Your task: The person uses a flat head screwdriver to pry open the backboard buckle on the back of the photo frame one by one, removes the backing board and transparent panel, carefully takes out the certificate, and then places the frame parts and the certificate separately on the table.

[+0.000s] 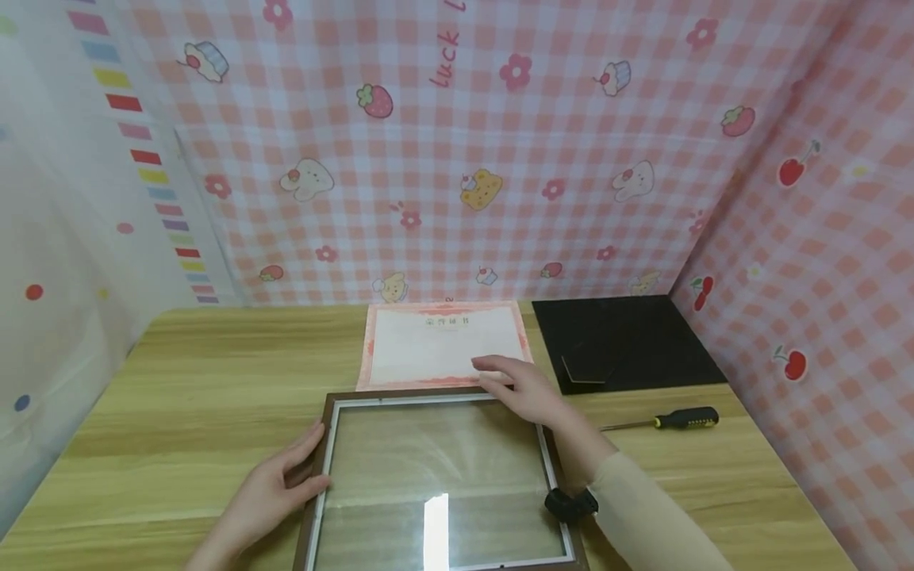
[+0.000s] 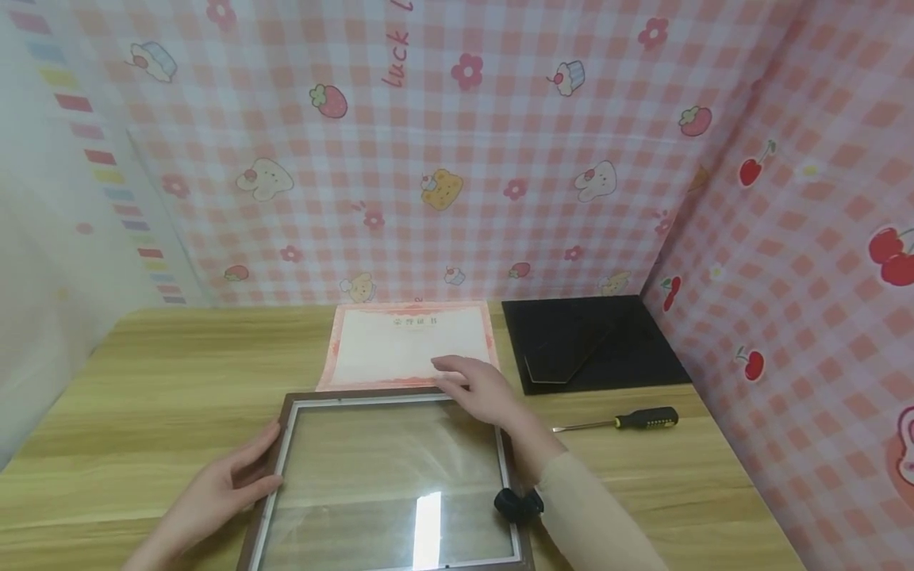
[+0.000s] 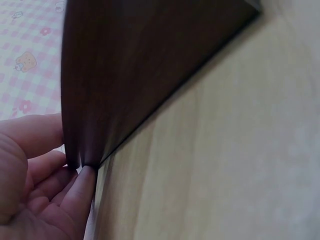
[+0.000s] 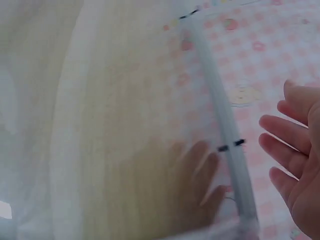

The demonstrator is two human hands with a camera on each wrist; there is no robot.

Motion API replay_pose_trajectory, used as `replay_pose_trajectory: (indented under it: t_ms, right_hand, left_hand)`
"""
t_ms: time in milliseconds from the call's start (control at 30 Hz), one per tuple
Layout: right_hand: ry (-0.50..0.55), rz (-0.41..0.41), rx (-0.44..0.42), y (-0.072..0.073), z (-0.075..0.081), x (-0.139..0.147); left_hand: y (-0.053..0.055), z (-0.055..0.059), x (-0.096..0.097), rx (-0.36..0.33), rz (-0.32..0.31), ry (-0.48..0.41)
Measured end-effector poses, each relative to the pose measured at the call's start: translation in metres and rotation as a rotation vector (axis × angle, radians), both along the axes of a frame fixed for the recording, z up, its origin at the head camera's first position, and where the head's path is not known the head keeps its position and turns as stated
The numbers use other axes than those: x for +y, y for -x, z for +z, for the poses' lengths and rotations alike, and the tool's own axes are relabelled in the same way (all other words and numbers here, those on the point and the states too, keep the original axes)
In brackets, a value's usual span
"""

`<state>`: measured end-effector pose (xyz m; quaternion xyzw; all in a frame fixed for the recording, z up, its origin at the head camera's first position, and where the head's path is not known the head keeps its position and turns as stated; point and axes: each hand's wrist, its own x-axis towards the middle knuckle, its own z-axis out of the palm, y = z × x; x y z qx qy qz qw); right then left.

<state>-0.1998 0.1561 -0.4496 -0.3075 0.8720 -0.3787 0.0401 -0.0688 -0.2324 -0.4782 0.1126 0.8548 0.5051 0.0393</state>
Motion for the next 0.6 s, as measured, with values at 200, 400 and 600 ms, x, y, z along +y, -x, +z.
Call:
replay_pose_trajectory:
  t_ms: [200,400,600]
  right_hand:
    - [0.109,-0.102,0.059,-0.021,0.009,0.025]
    - [0.148,-0.246,-0.04,-0.045,0.011,0.05]
    - [0.028,-0.356,-0.155,-0.075,0.005,0.068]
  left_hand:
    - [0.0,-0.001,0.0,0.02,-0.009,0.003]
    - [0.0,0.0,0.0,0.024,-0.014,0.025]
    - [-0.001,0.002,0.0,0.051,0.003,0.085]
